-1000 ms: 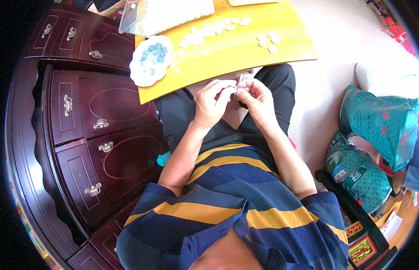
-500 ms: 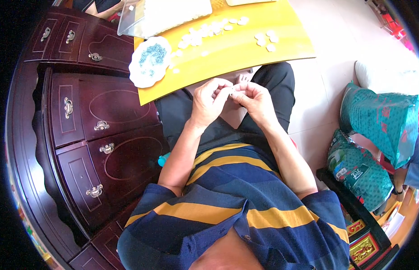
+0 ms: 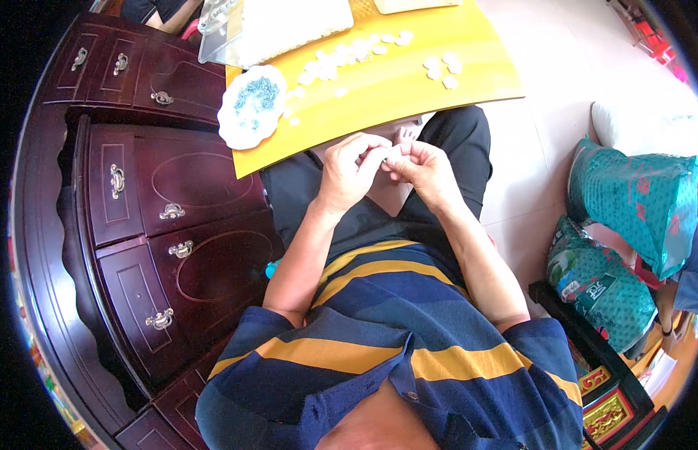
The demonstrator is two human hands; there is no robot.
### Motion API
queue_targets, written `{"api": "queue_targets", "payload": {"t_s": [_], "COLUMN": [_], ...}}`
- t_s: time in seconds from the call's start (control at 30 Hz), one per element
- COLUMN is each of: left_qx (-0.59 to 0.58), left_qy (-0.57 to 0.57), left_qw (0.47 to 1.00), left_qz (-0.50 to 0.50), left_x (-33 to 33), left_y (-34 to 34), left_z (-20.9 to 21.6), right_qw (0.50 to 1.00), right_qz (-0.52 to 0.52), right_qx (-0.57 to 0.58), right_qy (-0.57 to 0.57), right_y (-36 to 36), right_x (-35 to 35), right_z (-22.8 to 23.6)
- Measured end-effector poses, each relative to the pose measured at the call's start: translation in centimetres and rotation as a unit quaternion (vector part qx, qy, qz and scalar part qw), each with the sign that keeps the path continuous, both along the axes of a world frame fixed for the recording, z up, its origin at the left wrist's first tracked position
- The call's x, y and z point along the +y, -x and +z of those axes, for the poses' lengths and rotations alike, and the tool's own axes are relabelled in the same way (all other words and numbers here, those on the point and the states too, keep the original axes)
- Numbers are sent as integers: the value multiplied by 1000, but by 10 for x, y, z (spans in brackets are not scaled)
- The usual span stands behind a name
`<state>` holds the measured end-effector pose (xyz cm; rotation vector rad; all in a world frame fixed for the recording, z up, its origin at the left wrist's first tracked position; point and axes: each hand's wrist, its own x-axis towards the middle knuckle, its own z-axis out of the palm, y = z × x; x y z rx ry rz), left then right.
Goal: Picking up, inspecting, and sorting small white plastic or ceramic components at a workstation.
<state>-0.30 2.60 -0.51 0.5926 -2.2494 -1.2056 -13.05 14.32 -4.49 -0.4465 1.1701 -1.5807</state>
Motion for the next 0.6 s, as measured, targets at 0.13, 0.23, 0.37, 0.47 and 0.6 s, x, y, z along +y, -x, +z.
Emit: {"api": "queue_targets", "payload": {"t_s": [0.13, 0.23, 0.37, 0.47, 0.6], "left_qx": [5, 6, -47, -62, -45], "left_qy": [16, 5, 5, 132, 194], "left_qw": [1000, 1000, 998, 988, 979], "left_qz": [-13, -15, -46, -43, -40], "left_x": [-1, 2, 3, 4, 0], "left_y": [0, -1, -2, 1, 2], "left_z": [3, 6, 18, 16, 3], "right_qw": [999, 999, 997, 997, 997], "right_qz": [-8, 9, -6, -21, -22], "right_qx": [-34, -28, -67, -62, -71], "right_qy": [2, 36, 44, 42, 29], "right_y": [0, 2, 5, 4, 5], "right_x": [0, 4, 5, 4, 3], "right_z": [5, -3, -9, -8, -12]}}
